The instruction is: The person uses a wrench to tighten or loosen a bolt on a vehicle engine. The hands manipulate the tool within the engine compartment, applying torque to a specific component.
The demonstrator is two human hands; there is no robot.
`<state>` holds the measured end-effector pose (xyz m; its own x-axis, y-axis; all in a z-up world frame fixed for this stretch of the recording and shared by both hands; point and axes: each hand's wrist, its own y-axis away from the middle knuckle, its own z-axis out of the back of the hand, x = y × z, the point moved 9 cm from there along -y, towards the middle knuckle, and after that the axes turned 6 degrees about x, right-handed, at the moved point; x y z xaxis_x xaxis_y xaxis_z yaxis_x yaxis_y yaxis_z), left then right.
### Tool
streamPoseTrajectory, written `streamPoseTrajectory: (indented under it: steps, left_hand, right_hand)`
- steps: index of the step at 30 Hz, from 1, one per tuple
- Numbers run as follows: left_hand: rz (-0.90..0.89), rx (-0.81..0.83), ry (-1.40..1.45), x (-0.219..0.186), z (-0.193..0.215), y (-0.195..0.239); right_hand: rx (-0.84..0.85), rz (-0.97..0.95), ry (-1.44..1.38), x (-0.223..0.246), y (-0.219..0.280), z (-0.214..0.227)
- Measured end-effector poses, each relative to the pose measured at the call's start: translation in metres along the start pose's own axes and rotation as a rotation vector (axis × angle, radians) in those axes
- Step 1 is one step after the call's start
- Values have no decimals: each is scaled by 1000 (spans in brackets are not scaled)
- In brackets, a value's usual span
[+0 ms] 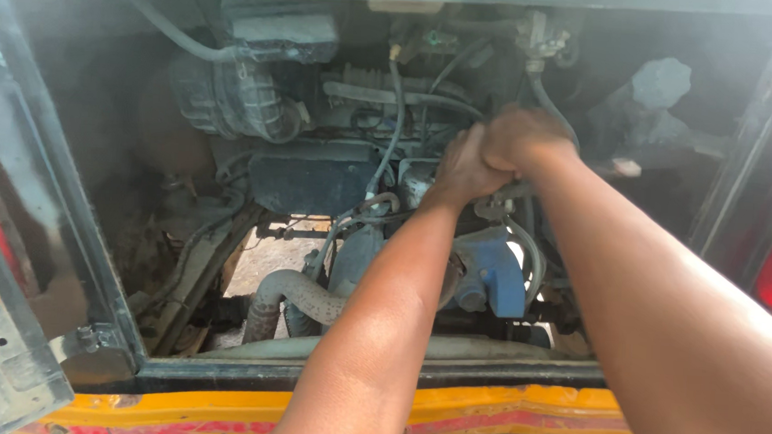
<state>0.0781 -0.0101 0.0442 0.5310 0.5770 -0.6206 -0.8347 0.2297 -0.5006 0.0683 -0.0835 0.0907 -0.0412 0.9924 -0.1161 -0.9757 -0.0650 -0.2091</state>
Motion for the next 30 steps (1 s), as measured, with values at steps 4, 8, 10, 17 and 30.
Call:
streamPoseTrajectory:
  steps: [4, 8, 10, 17, 30]
  left_hand:
    - [-9, -62, 13, -14, 13, 12]
    - [87, -43, 29, -14, 19, 18]
    - [119, -41, 54, -15, 19, 17]
    - [114, -100, 39, -18, 24, 19]
    - [164, 41, -33, -25, 20, 24]
  right_hand:
    - [10, 89, -60, -14, 13, 6]
    - [3, 49, -281, -25, 37, 16]
    - [-43, 147, -267, -18, 51, 26]
    - [-225, 81, -466, -31, 70, 37]
    - [151, 33, -161, -29, 15, -5]
